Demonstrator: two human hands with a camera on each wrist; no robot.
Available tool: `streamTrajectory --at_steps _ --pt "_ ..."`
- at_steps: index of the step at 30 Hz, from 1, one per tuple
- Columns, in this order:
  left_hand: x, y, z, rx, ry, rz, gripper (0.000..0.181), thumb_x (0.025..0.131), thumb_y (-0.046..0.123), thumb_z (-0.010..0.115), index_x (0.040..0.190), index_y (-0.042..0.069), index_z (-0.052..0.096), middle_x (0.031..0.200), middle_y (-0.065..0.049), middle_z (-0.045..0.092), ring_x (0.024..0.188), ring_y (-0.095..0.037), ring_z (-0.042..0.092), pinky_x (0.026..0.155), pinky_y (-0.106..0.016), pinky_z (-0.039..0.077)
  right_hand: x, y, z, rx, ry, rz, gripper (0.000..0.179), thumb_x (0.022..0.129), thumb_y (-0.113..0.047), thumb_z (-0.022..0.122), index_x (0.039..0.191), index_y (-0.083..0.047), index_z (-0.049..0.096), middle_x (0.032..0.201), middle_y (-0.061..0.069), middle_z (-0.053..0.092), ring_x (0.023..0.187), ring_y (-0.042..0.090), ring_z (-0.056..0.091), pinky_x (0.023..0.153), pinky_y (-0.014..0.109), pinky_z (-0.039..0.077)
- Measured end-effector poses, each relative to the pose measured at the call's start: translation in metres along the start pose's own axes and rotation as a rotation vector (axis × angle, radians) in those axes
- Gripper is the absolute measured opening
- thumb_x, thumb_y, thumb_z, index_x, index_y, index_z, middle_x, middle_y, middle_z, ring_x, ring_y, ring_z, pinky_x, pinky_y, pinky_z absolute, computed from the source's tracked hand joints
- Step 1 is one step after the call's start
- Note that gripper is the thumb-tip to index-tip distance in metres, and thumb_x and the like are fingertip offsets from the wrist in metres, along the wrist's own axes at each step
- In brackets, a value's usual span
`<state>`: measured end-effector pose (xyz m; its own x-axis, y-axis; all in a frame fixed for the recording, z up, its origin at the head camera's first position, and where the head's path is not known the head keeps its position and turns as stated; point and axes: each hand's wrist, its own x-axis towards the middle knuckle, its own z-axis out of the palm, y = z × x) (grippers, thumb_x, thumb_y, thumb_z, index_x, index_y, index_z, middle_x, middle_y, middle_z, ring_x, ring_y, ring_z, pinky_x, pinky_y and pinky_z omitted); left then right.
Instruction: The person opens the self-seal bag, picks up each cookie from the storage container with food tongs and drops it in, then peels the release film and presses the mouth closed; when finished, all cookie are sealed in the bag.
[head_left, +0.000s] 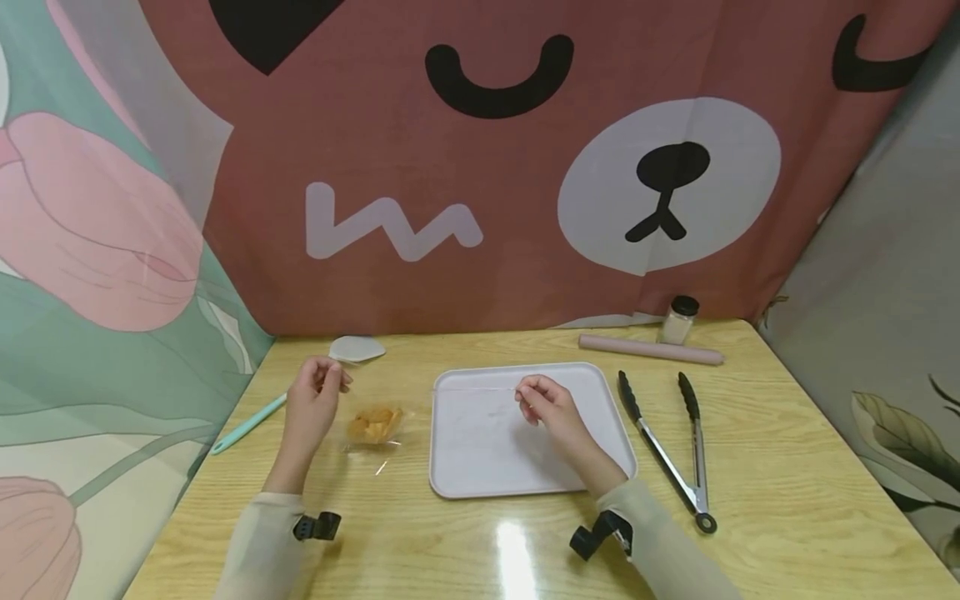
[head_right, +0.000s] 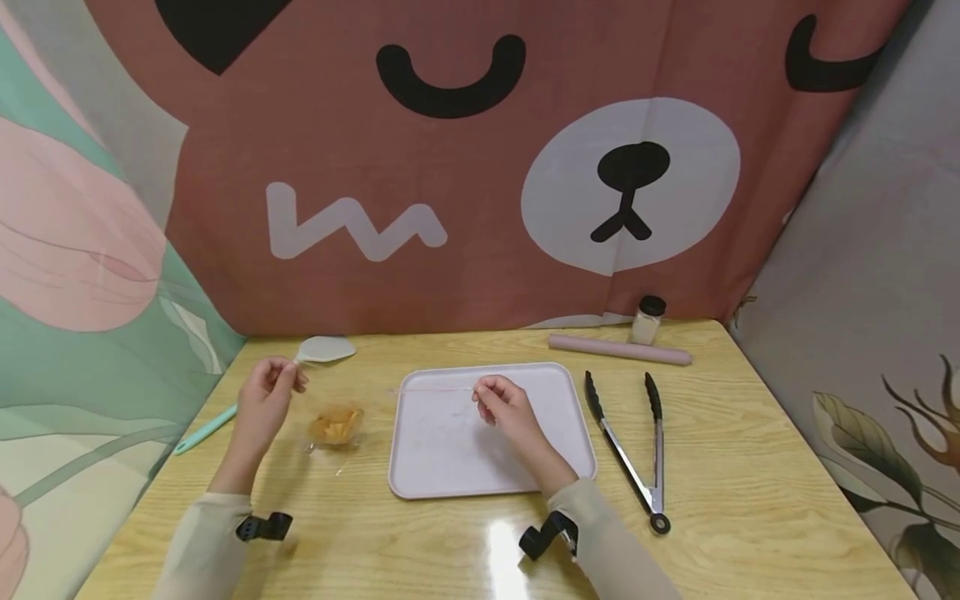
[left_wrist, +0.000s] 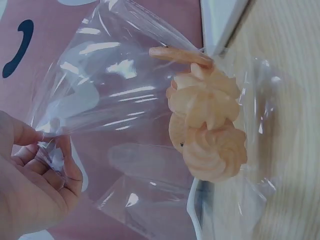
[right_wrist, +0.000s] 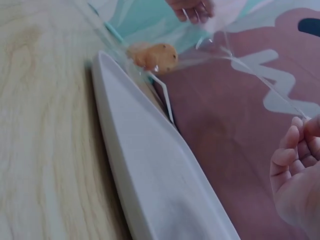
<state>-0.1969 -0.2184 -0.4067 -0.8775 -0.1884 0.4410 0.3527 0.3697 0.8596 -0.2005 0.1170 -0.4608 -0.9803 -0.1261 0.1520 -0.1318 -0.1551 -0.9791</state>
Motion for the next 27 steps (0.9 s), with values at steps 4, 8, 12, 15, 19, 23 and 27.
streamTrajectory --at_steps 4,8,12,15,19,23,27 --pt "0.000 0.005 0.000 -0.058 0.023 -0.019 0.012 0.097 0.005 0.049 0.093 -0.006 0.051 0.076 -0.011 0.061 0.064 -0.007 0.056 0.060 -0.015 0.048 -0.001 0.000 -0.011 0.048 0.065 0.033 0.010 0.095 -0.009 0.056 0.086 -0.004 0.056 0.077 0.002 0.057 0.057 0.008 0.046 0.049 0.017 0.035" --pt "0.001 0.008 -0.001 -0.069 0.044 -0.056 0.012 0.098 0.006 0.048 0.091 -0.004 0.050 0.075 -0.006 0.061 0.062 -0.008 0.056 0.059 -0.015 0.047 -0.002 0.000 -0.023 0.095 0.126 0.063 0.010 0.094 -0.006 0.054 0.084 -0.007 0.056 0.076 0.000 0.056 0.058 0.008 0.047 0.048 0.017 0.035" --pt "0.001 0.014 -0.003 -0.100 0.061 -0.096 0.010 0.097 0.003 0.047 0.091 -0.003 0.051 0.075 -0.004 0.061 0.063 -0.008 0.055 0.060 -0.015 0.046 -0.005 0.000 -0.039 0.148 0.177 0.062 0.013 0.095 -0.003 0.052 0.084 -0.008 0.057 0.074 0.000 0.056 0.057 0.007 0.047 0.048 0.016 0.036" --pt "-0.002 0.027 -0.005 -0.106 0.066 -0.108 0.010 0.097 0.001 0.046 0.091 -0.004 0.051 0.075 -0.004 0.061 0.064 -0.011 0.054 0.059 -0.015 0.045 -0.009 -0.003 -0.052 0.178 0.208 0.051 0.015 0.095 -0.003 0.051 0.083 -0.009 0.058 0.074 -0.001 0.056 0.056 0.007 0.048 0.048 0.015 0.037" --pt "-0.007 0.046 -0.007 -0.081 0.064 -0.099 0.011 0.097 0.001 0.045 0.091 -0.005 0.051 0.075 -0.004 0.061 0.065 -0.010 0.054 0.059 -0.015 0.044 -0.016 -0.009 -0.074 0.168 0.241 0.046 0.017 0.096 -0.006 0.051 0.082 -0.011 0.059 0.074 -0.002 0.057 0.058 0.007 0.048 0.049 0.016 0.038" --pt "-0.010 0.053 -0.007 -0.077 0.048 -0.083 0.010 0.097 0.001 0.045 0.091 -0.006 0.050 0.076 -0.002 0.061 0.066 -0.007 0.055 0.060 -0.014 0.044 -0.026 -0.015 -0.096 0.130 0.295 0.062 0.016 0.096 -0.010 0.054 0.082 -0.012 0.060 0.074 -0.003 0.058 0.059 0.007 0.049 0.051 0.017 0.039" --pt "-0.013 0.055 -0.005 -0.102 0.037 -0.063 0.010 0.097 -0.001 0.046 0.092 -0.008 0.051 0.077 -0.004 0.061 0.067 -0.008 0.056 0.060 -0.015 0.045 -0.036 -0.021 -0.118 0.033 0.327 0.043 0.013 0.096 -0.012 0.055 0.086 -0.007 0.060 0.073 -0.004 0.059 0.060 0.007 0.049 0.052 0.017 0.040"
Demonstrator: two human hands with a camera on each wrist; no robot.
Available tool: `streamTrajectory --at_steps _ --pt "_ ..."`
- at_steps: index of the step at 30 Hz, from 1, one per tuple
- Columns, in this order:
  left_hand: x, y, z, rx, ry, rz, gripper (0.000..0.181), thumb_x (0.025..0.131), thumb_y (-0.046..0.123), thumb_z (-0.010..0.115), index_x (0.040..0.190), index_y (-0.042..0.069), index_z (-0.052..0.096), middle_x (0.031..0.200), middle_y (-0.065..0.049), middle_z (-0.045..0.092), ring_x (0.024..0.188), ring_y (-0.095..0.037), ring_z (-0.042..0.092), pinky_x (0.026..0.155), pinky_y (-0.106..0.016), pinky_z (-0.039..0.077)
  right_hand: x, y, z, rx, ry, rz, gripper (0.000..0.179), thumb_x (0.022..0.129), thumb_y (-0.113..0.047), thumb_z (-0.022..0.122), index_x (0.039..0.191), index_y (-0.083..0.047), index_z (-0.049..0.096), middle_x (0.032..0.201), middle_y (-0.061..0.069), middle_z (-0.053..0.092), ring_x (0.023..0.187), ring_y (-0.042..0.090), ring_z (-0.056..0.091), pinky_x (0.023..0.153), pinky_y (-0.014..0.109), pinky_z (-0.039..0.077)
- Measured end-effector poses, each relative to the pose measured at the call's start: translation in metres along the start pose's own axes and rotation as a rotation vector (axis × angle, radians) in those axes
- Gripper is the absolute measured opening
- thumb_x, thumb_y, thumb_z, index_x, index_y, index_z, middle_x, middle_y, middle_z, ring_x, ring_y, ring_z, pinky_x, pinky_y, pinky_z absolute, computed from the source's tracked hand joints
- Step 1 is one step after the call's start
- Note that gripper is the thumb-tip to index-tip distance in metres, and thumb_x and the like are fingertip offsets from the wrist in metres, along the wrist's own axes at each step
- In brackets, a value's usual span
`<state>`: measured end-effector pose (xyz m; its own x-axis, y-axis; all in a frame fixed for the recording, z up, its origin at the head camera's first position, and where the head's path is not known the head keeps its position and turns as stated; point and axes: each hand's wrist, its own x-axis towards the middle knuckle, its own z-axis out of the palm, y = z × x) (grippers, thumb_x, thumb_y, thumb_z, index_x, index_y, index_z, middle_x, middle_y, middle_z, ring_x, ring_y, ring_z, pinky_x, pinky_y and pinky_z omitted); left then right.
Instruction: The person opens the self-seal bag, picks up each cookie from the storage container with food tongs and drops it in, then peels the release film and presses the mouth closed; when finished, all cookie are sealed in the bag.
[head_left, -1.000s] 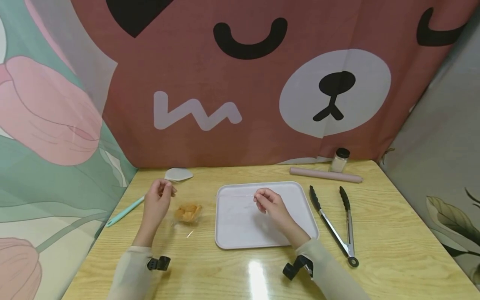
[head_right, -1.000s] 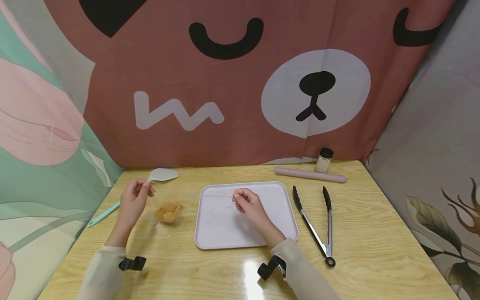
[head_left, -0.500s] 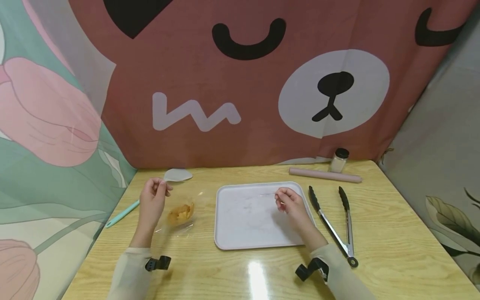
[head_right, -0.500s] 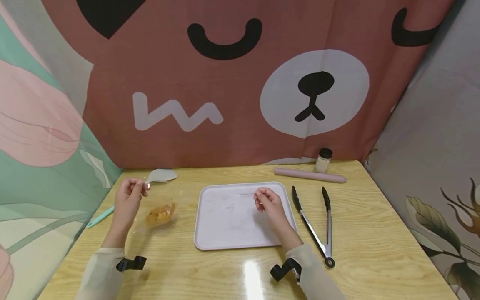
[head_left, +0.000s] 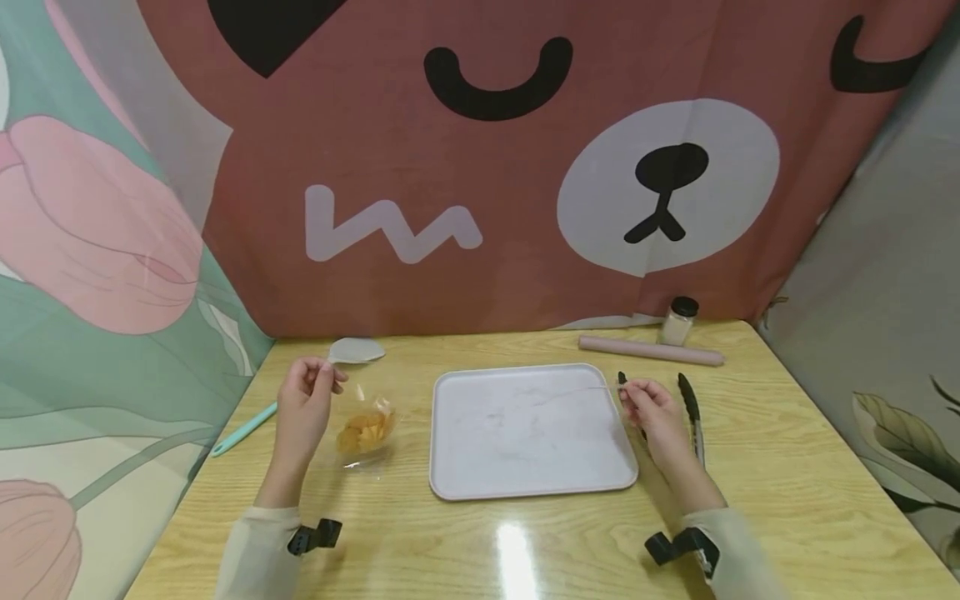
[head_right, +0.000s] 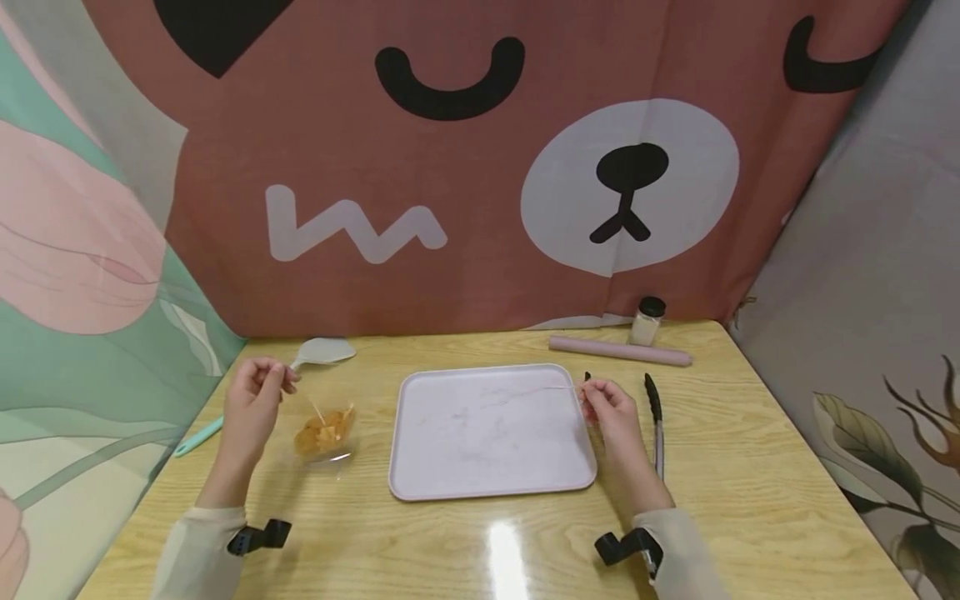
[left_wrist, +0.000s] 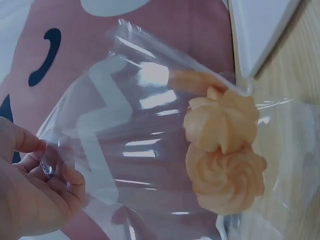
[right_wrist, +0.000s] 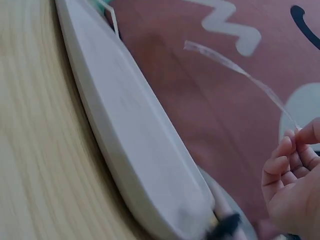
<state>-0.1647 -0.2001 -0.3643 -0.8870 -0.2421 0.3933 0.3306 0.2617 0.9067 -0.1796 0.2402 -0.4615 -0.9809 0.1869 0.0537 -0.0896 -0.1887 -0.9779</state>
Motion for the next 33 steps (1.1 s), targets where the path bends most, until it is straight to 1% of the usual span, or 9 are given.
streamTrajectory --at_steps 2,5,9,13,15,21,27,31,33 --pt "-0.001 -0.003 0.002 -0.024 -0.006 0.013 0.010 0.096 -0.002 0.046 0.093 -0.010 0.051 0.076 -0.004 0.061 0.066 -0.009 0.056 0.061 -0.015 0.046 -0.003 -0.003 -0.013 -0.053 -0.004 -0.045 0.012 0.096 -0.013 0.055 0.087 -0.005 0.059 0.074 -0.004 0.059 0.060 0.006 0.049 0.051 0.017 0.040" --pt "-0.002 -0.009 0.006 -0.041 -0.022 0.049 0.010 0.097 -0.001 0.047 0.095 -0.010 0.051 0.077 -0.001 0.061 0.067 -0.009 0.056 0.061 -0.015 0.046 -0.008 -0.007 -0.033 -0.113 0.027 -0.092 0.012 0.095 -0.011 0.056 0.087 -0.004 0.060 0.074 -0.005 0.060 0.059 0.006 0.050 0.050 0.016 0.040" --pt "-0.007 -0.012 0.012 -0.058 -0.044 0.089 0.012 0.098 0.002 0.047 0.095 -0.009 0.051 0.078 0.001 0.061 0.069 -0.012 0.056 0.062 -0.017 0.047 -0.018 -0.013 -0.060 -0.167 0.075 -0.069 0.011 0.095 -0.012 0.057 0.087 -0.006 0.062 0.072 -0.006 0.060 0.059 0.006 0.049 0.050 0.017 0.040" --pt "-0.011 -0.010 0.016 -0.077 -0.053 0.125 0.013 0.098 0.002 0.046 0.094 -0.010 0.051 0.078 0.000 0.061 0.069 -0.012 0.056 0.061 -0.016 0.046 -0.028 -0.017 -0.086 -0.233 0.058 -0.071 0.013 0.095 -0.012 0.057 0.085 -0.006 0.062 0.068 -0.003 0.057 0.058 0.008 0.047 0.048 0.021 0.039" --pt "-0.013 -0.009 0.018 -0.088 -0.059 0.137 0.013 0.098 0.001 0.047 0.093 -0.010 0.051 0.078 0.000 0.061 0.069 -0.011 0.056 0.061 -0.016 0.046 -0.033 -0.019 -0.097 -0.326 0.043 -0.072 0.016 0.096 -0.014 0.056 0.086 -0.003 0.061 0.067 -0.002 0.055 0.058 0.009 0.047 0.048 0.022 0.038" --pt "-0.019 -0.003 0.024 -0.124 -0.107 0.145 0.014 0.098 0.003 0.047 0.093 -0.009 0.051 0.079 0.000 0.061 0.070 -0.014 0.057 0.063 -0.018 0.048 -0.047 -0.024 -0.122 -0.718 -0.004 -0.033 0.034 0.100 -0.026 0.048 0.097 0.006 0.058 0.072 -0.002 0.054 0.064 0.008 0.048 0.054 0.023 0.044" --pt "-0.025 0.002 0.032 -0.157 -0.152 0.157 0.013 0.098 0.001 0.046 0.094 -0.011 0.049 0.080 -0.001 0.060 0.070 -0.012 0.056 0.063 -0.018 0.047 -0.053 -0.025 -0.130 -1.012 -0.086 -0.056 0.032 0.100 -0.014 0.044 0.109 0.012 0.060 0.085 0.011 0.066 0.063 0.008 0.055 0.053 0.024 0.045" --pt "-0.028 0.005 0.038 -0.174 -0.153 0.159 0.014 0.098 0.002 0.046 0.093 -0.011 0.049 0.080 -0.001 0.060 0.069 -0.011 0.055 0.061 -0.017 0.045 -0.053 -0.032 -0.129 -1.162 -0.069 -0.014 0.035 0.099 -0.016 0.049 0.111 0.015 0.058 0.089 0.022 0.068 0.064 0.018 0.064 0.054 0.032 0.051" --pt "-0.029 0.006 0.041 -0.177 -0.153 0.153 0.014 0.098 0.002 0.046 0.093 -0.011 0.049 0.080 -0.001 0.060 0.070 -0.010 0.056 0.061 -0.018 0.045 -0.052 -0.040 -0.129 -1.225 -0.064 0.029 0.046 0.098 -0.024 0.050 0.115 0.018 0.053 0.094 0.028 0.066 0.070 0.030 0.065 0.059 0.041 0.052"
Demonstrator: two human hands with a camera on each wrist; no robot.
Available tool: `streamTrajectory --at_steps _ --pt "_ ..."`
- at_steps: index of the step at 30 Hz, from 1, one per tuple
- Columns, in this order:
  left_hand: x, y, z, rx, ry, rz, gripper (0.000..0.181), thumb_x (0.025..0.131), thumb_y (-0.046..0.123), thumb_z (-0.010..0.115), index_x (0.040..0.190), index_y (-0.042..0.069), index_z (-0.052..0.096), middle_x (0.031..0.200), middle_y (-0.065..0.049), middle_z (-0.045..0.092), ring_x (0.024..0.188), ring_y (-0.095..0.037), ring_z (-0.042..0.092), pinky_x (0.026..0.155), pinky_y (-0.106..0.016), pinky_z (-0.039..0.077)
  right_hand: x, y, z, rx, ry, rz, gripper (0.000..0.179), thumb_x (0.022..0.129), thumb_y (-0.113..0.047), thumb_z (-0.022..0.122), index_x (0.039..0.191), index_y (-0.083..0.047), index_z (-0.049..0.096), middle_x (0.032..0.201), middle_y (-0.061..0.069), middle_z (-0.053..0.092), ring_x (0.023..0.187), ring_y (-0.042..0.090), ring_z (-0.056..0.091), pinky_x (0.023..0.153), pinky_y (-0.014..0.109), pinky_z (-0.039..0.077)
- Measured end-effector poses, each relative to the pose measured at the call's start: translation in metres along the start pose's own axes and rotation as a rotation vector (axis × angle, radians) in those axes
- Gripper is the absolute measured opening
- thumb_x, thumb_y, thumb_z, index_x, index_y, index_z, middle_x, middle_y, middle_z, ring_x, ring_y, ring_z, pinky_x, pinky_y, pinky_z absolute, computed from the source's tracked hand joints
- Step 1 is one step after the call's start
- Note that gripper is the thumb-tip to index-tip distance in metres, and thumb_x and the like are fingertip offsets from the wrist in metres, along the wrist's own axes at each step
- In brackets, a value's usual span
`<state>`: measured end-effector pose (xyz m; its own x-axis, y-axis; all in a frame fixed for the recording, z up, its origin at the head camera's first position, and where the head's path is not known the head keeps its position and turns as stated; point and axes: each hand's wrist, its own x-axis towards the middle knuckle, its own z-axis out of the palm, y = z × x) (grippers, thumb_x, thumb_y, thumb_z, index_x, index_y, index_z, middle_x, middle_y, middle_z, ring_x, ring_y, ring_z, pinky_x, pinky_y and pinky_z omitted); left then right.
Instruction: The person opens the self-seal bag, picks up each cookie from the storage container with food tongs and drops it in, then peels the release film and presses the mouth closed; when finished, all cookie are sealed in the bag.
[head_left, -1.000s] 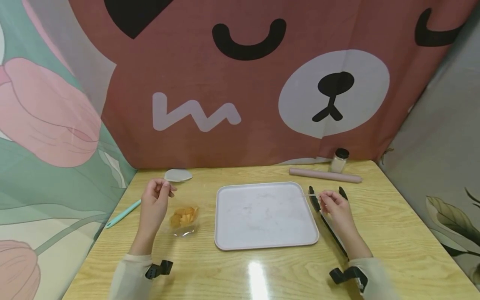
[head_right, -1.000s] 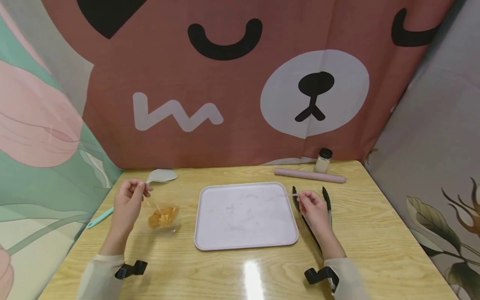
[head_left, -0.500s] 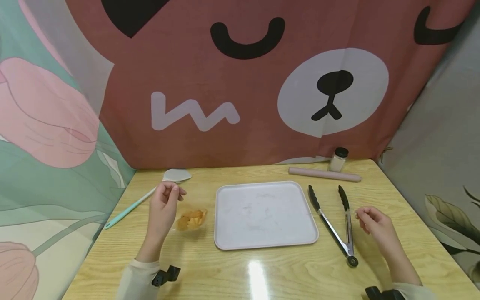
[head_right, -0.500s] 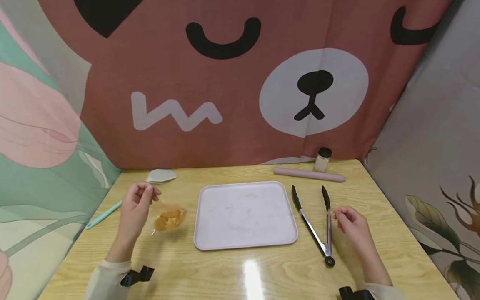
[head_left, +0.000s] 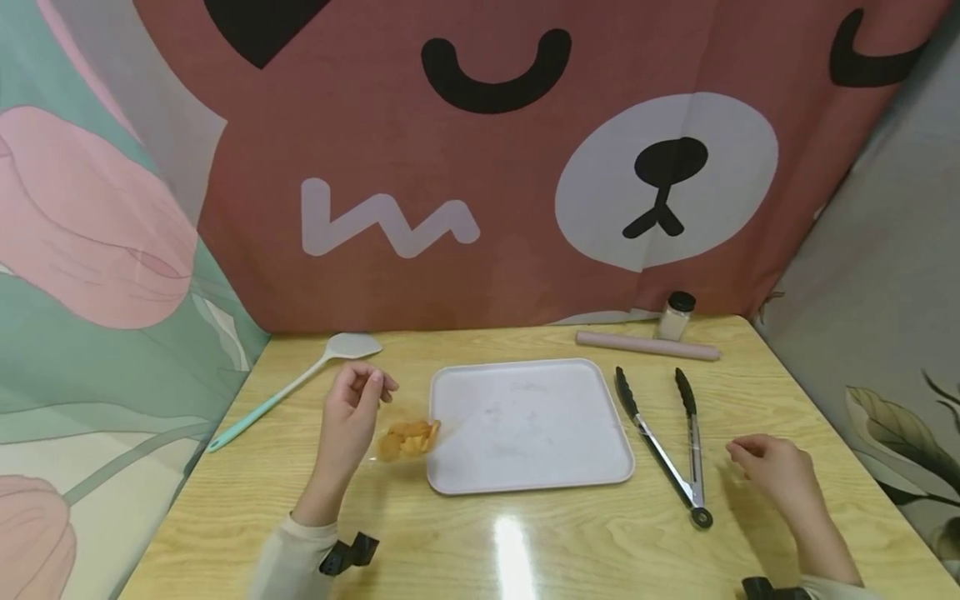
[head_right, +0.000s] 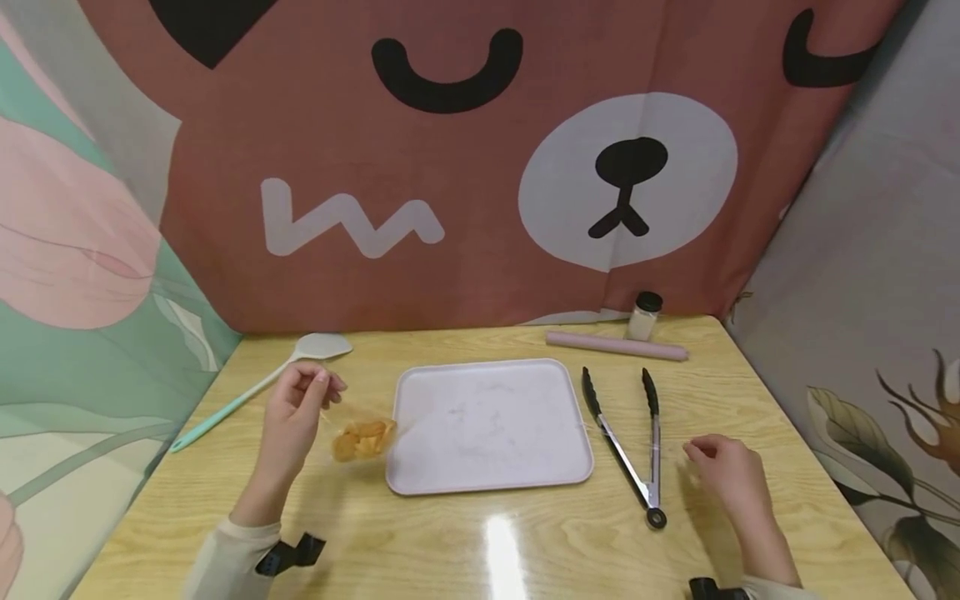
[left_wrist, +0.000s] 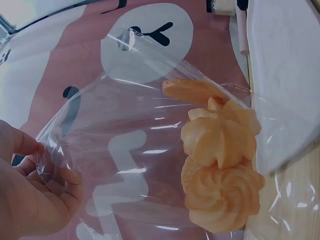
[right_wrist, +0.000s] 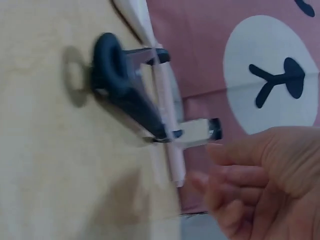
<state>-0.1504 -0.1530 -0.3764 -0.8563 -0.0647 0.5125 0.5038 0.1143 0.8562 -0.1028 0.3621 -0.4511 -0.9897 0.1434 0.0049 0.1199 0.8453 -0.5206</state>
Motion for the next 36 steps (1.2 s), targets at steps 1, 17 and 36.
streamTrajectory --at_steps 1,17,36 --pt "0.000 0.001 0.002 -0.002 -0.001 -0.004 0.014 0.098 0.003 0.047 0.093 -0.010 0.049 0.080 -0.001 0.060 0.070 -0.011 0.056 0.061 -0.019 0.045 0.000 -0.002 -0.003 -0.028 -0.003 0.017 0.052 0.098 -0.028 0.051 0.117 0.020 0.050 0.096 0.030 0.064 0.074 0.036 0.065 0.062 0.046 0.051" --pt "0.009 0.003 0.044 -0.111 -0.009 -0.036 0.011 0.097 -0.001 0.048 0.092 -0.011 0.049 0.079 -0.003 0.060 0.068 -0.011 0.055 0.063 -0.020 0.048 0.021 -0.135 0.046 0.298 0.387 -0.525 0.018 0.079 0.003 0.072 0.098 0.001 0.069 0.084 0.010 0.066 0.066 0.007 0.056 0.054 0.013 0.045" --pt "-0.002 0.008 0.087 -0.166 -0.037 -0.055 0.012 0.097 0.003 0.048 0.094 -0.008 0.051 0.083 -0.022 0.060 0.070 -0.013 0.056 0.067 -0.022 0.051 0.028 -0.209 0.132 1.127 0.006 -0.463 0.027 0.094 -0.009 0.059 0.111 0.011 0.061 0.102 0.005 0.070 0.082 0.010 0.062 0.067 0.021 0.050"
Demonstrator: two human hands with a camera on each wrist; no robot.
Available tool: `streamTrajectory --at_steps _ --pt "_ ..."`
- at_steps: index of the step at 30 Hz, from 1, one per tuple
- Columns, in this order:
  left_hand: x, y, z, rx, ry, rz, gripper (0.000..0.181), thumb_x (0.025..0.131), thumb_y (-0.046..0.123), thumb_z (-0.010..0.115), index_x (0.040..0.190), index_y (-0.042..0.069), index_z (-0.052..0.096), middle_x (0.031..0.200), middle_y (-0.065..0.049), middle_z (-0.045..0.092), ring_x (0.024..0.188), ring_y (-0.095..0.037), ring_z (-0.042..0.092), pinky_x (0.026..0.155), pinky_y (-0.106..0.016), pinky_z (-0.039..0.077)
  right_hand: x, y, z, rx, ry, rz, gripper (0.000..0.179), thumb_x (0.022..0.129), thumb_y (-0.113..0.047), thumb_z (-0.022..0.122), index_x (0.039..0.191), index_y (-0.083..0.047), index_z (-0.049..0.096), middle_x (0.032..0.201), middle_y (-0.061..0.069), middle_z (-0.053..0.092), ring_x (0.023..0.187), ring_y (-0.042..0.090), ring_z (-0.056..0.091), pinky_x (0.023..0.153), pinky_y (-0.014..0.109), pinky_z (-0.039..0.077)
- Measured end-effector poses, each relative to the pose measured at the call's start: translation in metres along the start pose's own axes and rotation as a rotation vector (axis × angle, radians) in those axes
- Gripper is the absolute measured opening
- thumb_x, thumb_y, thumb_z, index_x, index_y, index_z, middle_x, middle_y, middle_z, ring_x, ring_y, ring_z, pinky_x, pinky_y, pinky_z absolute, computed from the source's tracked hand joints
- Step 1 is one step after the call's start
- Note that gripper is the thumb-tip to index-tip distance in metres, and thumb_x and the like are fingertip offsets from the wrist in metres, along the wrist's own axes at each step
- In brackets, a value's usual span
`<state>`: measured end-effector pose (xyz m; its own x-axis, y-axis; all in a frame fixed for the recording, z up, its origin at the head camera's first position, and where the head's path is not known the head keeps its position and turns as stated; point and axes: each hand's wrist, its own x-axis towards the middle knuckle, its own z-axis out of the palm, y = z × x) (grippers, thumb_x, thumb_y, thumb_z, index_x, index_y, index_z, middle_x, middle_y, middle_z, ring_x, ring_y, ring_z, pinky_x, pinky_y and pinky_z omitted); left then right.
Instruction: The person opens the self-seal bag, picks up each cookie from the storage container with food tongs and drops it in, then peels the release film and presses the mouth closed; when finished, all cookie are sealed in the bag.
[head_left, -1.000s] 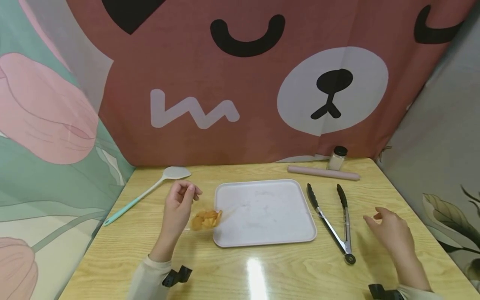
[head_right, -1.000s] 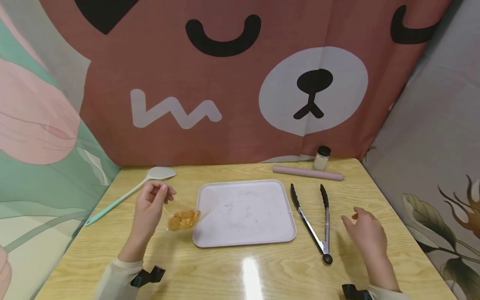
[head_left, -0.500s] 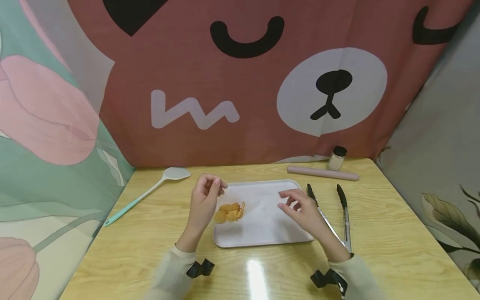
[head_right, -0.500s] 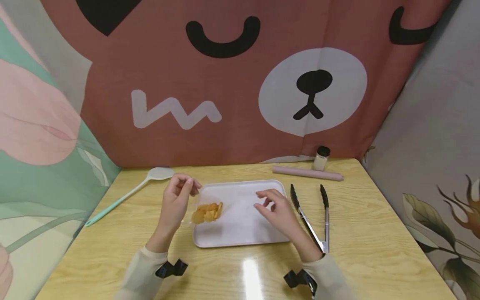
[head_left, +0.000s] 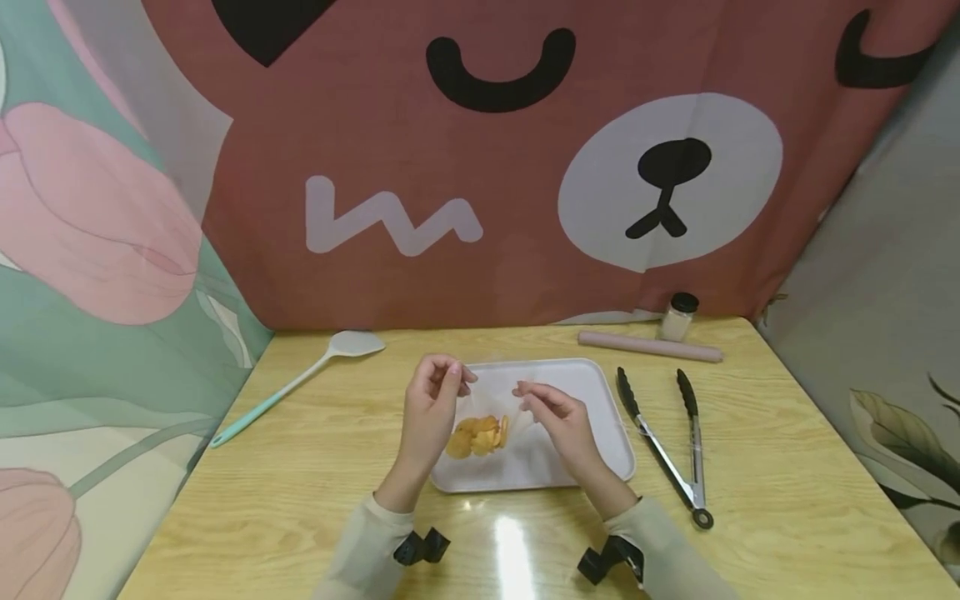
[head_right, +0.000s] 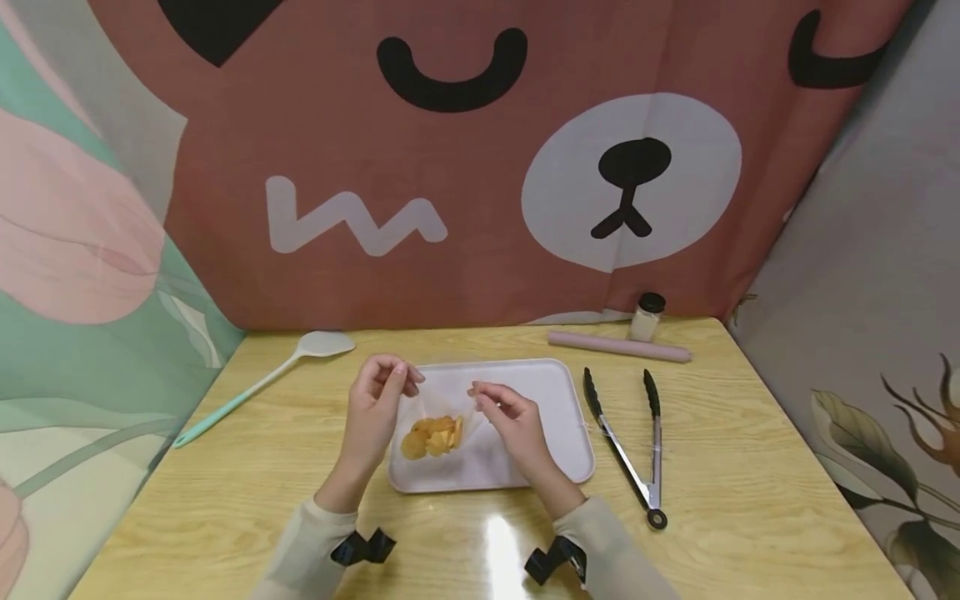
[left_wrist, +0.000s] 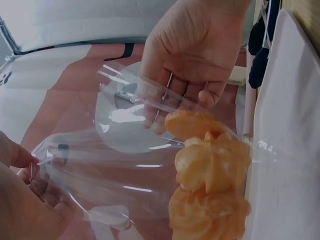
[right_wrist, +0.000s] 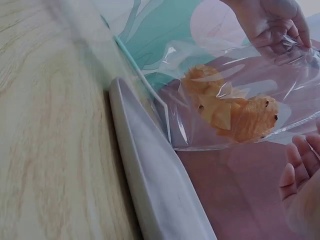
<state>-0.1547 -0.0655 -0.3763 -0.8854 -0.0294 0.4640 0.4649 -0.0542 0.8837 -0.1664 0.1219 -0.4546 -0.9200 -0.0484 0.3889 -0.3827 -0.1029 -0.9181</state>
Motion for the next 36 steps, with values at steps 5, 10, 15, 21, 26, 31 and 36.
streamTrajectory --at_steps 5,10,15,21,26,31,36 --pt "-0.001 0.002 -0.002 -0.006 0.027 -0.009 0.012 0.097 0.002 0.048 0.093 -0.009 0.051 0.084 -0.024 0.060 0.070 -0.014 0.057 0.067 -0.022 0.052 -0.008 0.001 0.002 -0.034 0.003 -0.110 0.028 0.092 0.000 0.059 0.117 0.011 0.058 0.107 0.022 0.065 0.086 0.010 0.063 0.073 0.021 0.052" --pt "-0.001 0.002 -0.003 -0.002 0.017 -0.009 0.012 0.097 0.003 0.048 0.094 -0.008 0.051 0.085 -0.023 0.060 0.072 -0.017 0.058 0.069 -0.023 0.052 -0.009 0.000 0.007 -0.084 -0.003 -0.202 0.028 0.086 0.011 0.060 0.114 0.014 0.058 0.106 0.030 0.060 0.089 0.014 0.060 0.073 0.019 0.050" --pt "-0.003 0.000 -0.003 -0.005 -0.007 -0.008 0.012 0.097 0.003 0.048 0.093 -0.008 0.051 0.084 -0.022 0.060 0.073 -0.017 0.058 0.068 -0.023 0.052 -0.005 0.000 0.013 -0.109 0.058 -0.192 0.024 0.083 0.015 0.061 0.107 0.016 0.059 0.101 0.031 0.057 0.086 0.012 0.057 0.070 0.020 0.049" --pt "-0.006 -0.002 0.001 -0.001 -0.024 -0.006 0.012 0.097 0.004 0.049 0.094 -0.007 0.051 0.084 -0.022 0.060 0.074 -0.024 0.058 0.069 -0.024 0.052 -0.007 -0.003 0.018 -0.141 0.136 -0.224 0.019 0.081 0.014 0.064 0.100 0.011 0.063 0.097 0.020 0.060 0.081 0.006 0.056 0.067 0.017 0.047" --pt "-0.010 -0.001 0.004 0.006 -0.034 -0.018 0.009 0.097 0.002 0.048 0.093 -0.006 0.051 0.085 -0.021 0.061 0.074 -0.022 0.058 0.070 -0.026 0.053 -0.010 -0.006 0.022 -0.158 0.188 -0.339 0.012 0.080 0.019 0.061 0.089 0.012 0.062 0.088 0.022 0.059 0.078 0.006 0.056 0.064 0.015 0.047" --pt "-0.011 -0.004 0.001 0.002 -0.003 -0.027 0.012 0.097 0.003 0.048 0.093 -0.008 0.051 0.085 -0.023 0.062 0.073 -0.015 0.059 0.071 -0.025 0.053 -0.008 -0.026 0.022 -0.176 0.209 -0.284 0.007 0.083 0.018 0.057 0.082 0.011 0.058 0.085 0.024 0.058 0.081 0.010 0.056 0.067 0.015 0.046" --pt "-0.012 -0.011 -0.013 -0.021 0.074 -0.048 0.016 0.098 0.007 0.048 0.094 -0.009 0.050 0.086 -0.018 0.064 0.074 -0.013 0.061 0.070 -0.026 0.053 0.001 -0.039 0.002 -0.141 0.165 -0.199 0.006 0.088 0.014 0.054 0.087 0.010 0.058 0.084 0.013 0.062 0.080 0.010 0.059 0.071 0.016 0.048"
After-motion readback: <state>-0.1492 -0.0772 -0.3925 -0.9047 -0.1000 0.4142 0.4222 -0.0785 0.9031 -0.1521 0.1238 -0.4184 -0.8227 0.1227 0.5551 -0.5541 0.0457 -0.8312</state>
